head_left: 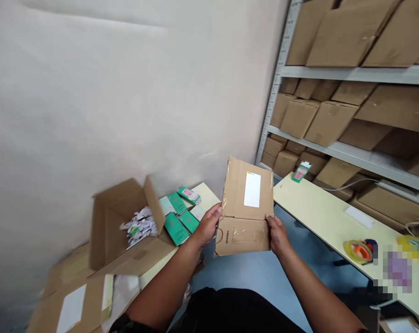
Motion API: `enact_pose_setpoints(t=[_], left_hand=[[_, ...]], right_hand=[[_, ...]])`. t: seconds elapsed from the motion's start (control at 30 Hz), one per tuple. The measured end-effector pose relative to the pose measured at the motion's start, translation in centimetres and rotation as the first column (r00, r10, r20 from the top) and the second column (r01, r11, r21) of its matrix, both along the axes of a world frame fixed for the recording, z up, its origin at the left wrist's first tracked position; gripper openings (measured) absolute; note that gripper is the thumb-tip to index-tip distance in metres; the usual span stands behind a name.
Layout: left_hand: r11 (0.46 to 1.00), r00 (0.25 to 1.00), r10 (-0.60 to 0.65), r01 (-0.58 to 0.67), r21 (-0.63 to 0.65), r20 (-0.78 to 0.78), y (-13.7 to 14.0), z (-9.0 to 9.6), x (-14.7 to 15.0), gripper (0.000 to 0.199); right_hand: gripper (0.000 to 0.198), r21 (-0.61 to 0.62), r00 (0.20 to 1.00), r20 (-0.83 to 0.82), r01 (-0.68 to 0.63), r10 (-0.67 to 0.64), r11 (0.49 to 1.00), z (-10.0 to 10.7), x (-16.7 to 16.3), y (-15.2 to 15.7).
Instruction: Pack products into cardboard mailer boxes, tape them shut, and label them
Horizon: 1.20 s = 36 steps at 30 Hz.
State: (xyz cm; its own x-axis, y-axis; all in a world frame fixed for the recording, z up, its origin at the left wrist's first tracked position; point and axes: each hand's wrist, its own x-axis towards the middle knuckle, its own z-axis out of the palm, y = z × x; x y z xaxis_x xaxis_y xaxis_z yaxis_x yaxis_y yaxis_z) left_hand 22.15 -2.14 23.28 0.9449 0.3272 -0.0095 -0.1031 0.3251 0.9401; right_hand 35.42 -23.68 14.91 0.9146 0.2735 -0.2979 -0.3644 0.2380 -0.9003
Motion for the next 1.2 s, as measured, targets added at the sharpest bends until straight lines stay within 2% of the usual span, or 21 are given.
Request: enact_pose_setpoints(t=[0.1, 0.2, 0.27, 0.33, 0.4, 0.47, 0.53, 0.67, 0.77, 0.83, 0.97, 1.03, 1.07, 1.1, 1.2], left_hand=[[0.991, 0.99, -0.134, 0.135, 0.024, -0.04, -2.1, -0.3, 4.7, 0.058], [0.952, 0.971, -0.229, 0.238, 0.191, -0.07, -3.4, 0.0, 9.9, 0.051], [0.862, 0.952, -0.294, 0.301, 0.408, -0.082, -3.7, 0.2, 13.7, 0.041], [0.694, 0.928, -0.364, 0.328, 0.641, -0.081, -3.8, 0.1, 17.6, 0.034], [0.506, 0.895, -0.439, 0.316, 0.803, -0.076, -3.8, -0.2, 21.2, 0.033], [0.361, 0.862, -0.499, 0.298, 0.884, -0.087, -4.0, -0.8, 24.5, 0.034], [0.265, 0.826, -0.552, 0.304, 0.915, -0.115, -4.4, -1.4, 27.5, 0.035], [0.147, 0.754, -0.642, 0.298, 0.943, -0.138, -6.2, -2.2, 33.0, 0.038], [0.031, 0.711, -0.69, 0.216, 0.976, -0.135, -8.6, -2.4, 37.0, 0.04], [-0.037, 0.696, -0.706, 0.152, 0.988, -0.133, -10.7, -2.5, 39.4, 0.042], [-0.135, 0.685, -0.717, 0.043, 0.99, -0.128, -14.8, -2.9, 43.7, 0.044], [-0.18, 0.677, -0.722, 0.015, 0.984, -0.143, -16.8, -3.4, 45.5, 0.044], [-0.198, 0.671, -0.725, 0.011, 0.98, -0.154, -17.8, -3.7, 46.2, 0.044], [-0.214, 0.665, -0.727, 0.015, 0.977, -0.17, -18.8, -4.0, 46.8, 0.042], [-0.226, 0.649, -0.729, 0.074, 0.971, -0.219, -21.9, -5.3, 48.1, 0.039]], right_hand=[[0.038, -0.039, 0.996, -0.061, 0.06, -0.063, 0.997, -1.8, 2.2, -3.1], [0.038, -0.08, 0.988, -0.095, 0.114, -0.121, 0.99, -3.8, 4.4, -5.6], [0.04, -0.147, 0.986, -0.078, 0.132, -0.145, 0.98, -4.9, 6.2, -7.3], [0.043, -0.304, 0.984, 0.005, 0.173, -0.18, 0.937, -5.6, 8.2, -9.2], [0.052, -0.497, 0.96, 0.139, 0.279, -0.242, 0.822, -5.9, 10.1, -11.2], [0.062, -0.632, 0.915, 0.278, 0.403, -0.292, 0.662, -5.9, 11.7, -13.0], [0.072, -0.691, 0.862, 0.389, 0.506, -0.324, 0.516, -5.8, 12.7, -14.6], [0.088, -0.725, 0.759, 0.525, 0.635, -0.385, 0.265, -5.6, 13.6, -17.3], [0.093, -0.731, 0.713, 0.547, 0.662, -0.438, 0.164, -6.0, 14.3, -19.4], [0.091, -0.718, 0.681, 0.569, 0.685, -0.46, 0.125, -6.3, 15.1, -21.0], [0.086, -0.701, 0.637, 0.608, 0.711, -0.475, 0.056, -6.7, 17.7, -24.5], [0.085, -0.692, 0.622, 0.601, 0.719, -0.502, 0.061, -6.7, 19.5, -26.2], [0.084, -0.68, 0.629, 0.591, 0.725, -0.505, 0.108, -6.7, 20.5, -27.0], [0.082, -0.661, 0.654, 0.571, 0.725, -0.496, 0.194, -6.9, 21.4, -27.7], [0.058, -0.561, 0.785, 0.423, 0.619, -0.453, 0.549, -7.9, 24.2, -29.4]])
